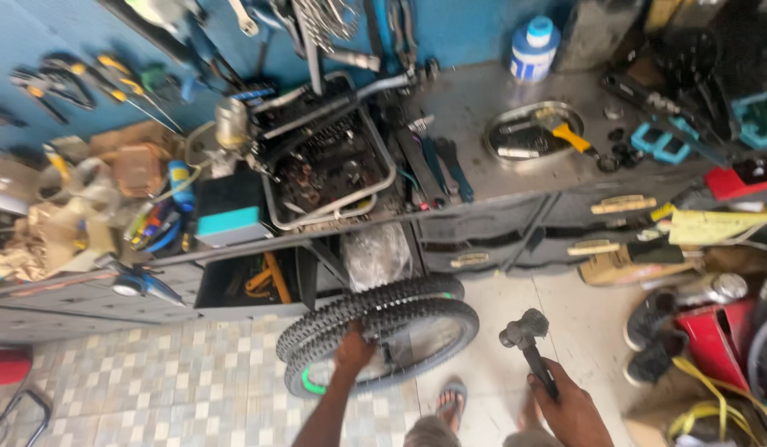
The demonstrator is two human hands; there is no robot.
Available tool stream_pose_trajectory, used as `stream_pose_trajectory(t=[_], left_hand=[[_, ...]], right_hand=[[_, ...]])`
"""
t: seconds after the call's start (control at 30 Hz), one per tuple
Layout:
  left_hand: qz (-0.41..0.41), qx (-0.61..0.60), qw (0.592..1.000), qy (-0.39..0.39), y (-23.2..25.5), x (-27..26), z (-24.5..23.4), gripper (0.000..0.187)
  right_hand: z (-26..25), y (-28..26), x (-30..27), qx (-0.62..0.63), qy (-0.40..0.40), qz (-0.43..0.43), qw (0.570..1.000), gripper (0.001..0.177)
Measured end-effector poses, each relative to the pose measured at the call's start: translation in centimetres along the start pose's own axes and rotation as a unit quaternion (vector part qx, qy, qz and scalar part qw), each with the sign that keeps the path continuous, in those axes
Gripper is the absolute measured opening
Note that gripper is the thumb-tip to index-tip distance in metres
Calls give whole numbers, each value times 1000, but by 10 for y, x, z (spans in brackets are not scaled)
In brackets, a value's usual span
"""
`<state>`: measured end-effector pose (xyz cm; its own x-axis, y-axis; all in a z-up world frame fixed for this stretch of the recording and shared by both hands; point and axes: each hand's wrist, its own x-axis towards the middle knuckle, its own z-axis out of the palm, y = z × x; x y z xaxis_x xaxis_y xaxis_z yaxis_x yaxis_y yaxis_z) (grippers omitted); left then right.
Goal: The person cleans small bicycle parts, including a metal rod and a cylindrical component, using a yellow brush and a liquid solvent in a metal tray. They handle the parts one by one, scrubbing them thoroughly before placing them on a black cloth.
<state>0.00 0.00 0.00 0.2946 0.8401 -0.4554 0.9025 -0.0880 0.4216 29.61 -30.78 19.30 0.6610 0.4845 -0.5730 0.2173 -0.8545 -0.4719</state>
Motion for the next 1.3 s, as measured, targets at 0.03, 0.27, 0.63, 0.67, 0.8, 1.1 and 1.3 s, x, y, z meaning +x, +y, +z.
stream_pose_trajectory(t=[0.03,0.27,0.63,0.67,0.8,1.1,1.3], left_hand=[[24,-22,999,5,20,-6,-8,63],[216,-397,892,26,198,-29,-124,26],[227,-515,823,80,326,-44,-167,20],[222,-510,826,89,323,-41,-159,20],[127,-527,828,146,299,-35,-143,21],[16,-554,769,318,271,-90,-197,22],[-22,-562,736,376,187,-106,-168,24]], right_hand=[[-6,-21,4,4,0,-12,1000,55],[-48,-174,44,183,31,-140,972,47],[-179,-424,134,331,91,-529,776,52],[-189,-446,136,322,105,-539,771,52],[-196,-503,131,367,40,-631,682,52],[-80,-556,78,422,-192,-643,609,48],[-5,-649,33,318,-21,-787,528,41]])
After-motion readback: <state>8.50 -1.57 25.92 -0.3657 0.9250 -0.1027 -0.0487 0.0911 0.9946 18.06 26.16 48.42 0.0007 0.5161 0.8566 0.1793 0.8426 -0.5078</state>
